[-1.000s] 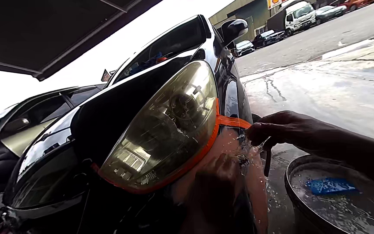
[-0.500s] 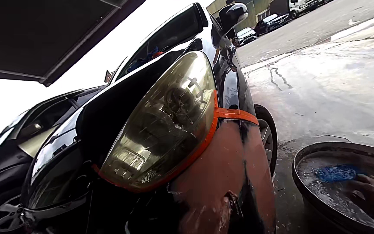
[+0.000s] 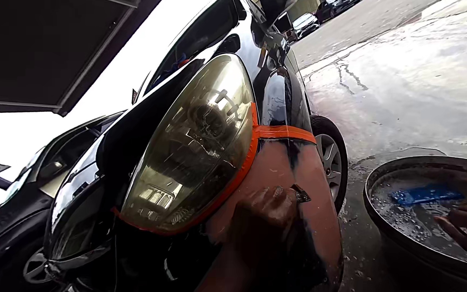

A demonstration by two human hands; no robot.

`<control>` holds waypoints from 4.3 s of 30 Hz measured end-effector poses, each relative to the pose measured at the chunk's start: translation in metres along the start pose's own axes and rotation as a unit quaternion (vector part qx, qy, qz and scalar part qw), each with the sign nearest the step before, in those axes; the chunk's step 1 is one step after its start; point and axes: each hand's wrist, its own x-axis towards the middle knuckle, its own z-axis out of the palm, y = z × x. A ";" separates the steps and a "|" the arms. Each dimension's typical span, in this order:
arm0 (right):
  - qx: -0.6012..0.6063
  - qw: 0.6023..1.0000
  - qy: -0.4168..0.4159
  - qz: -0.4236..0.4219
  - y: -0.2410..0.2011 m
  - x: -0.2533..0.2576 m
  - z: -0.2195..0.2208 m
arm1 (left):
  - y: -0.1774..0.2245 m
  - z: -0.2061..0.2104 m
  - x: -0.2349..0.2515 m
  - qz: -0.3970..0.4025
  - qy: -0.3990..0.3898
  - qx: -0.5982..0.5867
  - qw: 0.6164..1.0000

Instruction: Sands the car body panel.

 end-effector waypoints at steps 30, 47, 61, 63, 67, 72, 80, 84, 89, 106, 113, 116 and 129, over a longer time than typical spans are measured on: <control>0.036 0.808 0.324 -0.492 -0.262 -0.009 -0.020 | 0.087 -0.042 -0.094 -0.356 0.038 0.074 0.931; 0.139 0.768 0.296 -0.550 -0.270 0.044 -0.048 | 0.059 -0.007 -0.104 -0.269 0.150 0.064 0.949; 0.204 0.800 0.279 -0.490 -0.293 0.018 -0.041 | 0.049 -0.025 -0.110 -0.298 0.176 -0.018 0.938; 0.193 0.813 0.237 -0.496 -0.286 -0.001 -0.033 | 0.060 -0.024 -0.132 -0.295 0.154 -0.028 0.943; 0.206 0.794 0.299 -0.487 -0.304 0.028 -0.046 | 0.035 -0.025 -0.109 -0.281 0.183 0.000 0.942; 0.198 0.821 0.231 -0.482 -0.293 -0.010 -0.030 | 0.062 -0.024 -0.136 -0.319 0.175 -0.037 0.931; 0.194 0.814 0.252 -0.485 -0.305 -0.004 -0.034 | 0.051 -0.034 -0.130 -0.330 0.164 -0.026 0.929; 0.199 0.806 0.311 -0.462 -0.319 0.023 -0.045 | 0.024 -0.037 -0.103 -0.317 0.185 0.002 0.930; 0.186 0.822 0.233 -0.485 -0.299 -0.008 -0.030 | 0.064 -0.027 -0.137 -0.336 0.151 -0.014 0.930; 0.228 0.818 0.286 -0.443 -0.284 0.029 -0.052 | 0.056 -0.011 -0.084 -0.330 0.172 0.002 0.928; 0.212 0.829 0.300 -0.421 -0.283 0.051 -0.068 | 0.041 -0.006 -0.053 -0.310 0.179 0.028 0.934; 0.216 0.825 0.287 -0.436 -0.270 0.026 -0.047 | 0.065 -0.008 -0.079 -0.326 0.149 0.008 0.934; 0.206 0.823 0.279 -0.451 -0.264 0.013 -0.030 | 0.075 -0.004 -0.106 -0.305 0.116 0.029 0.945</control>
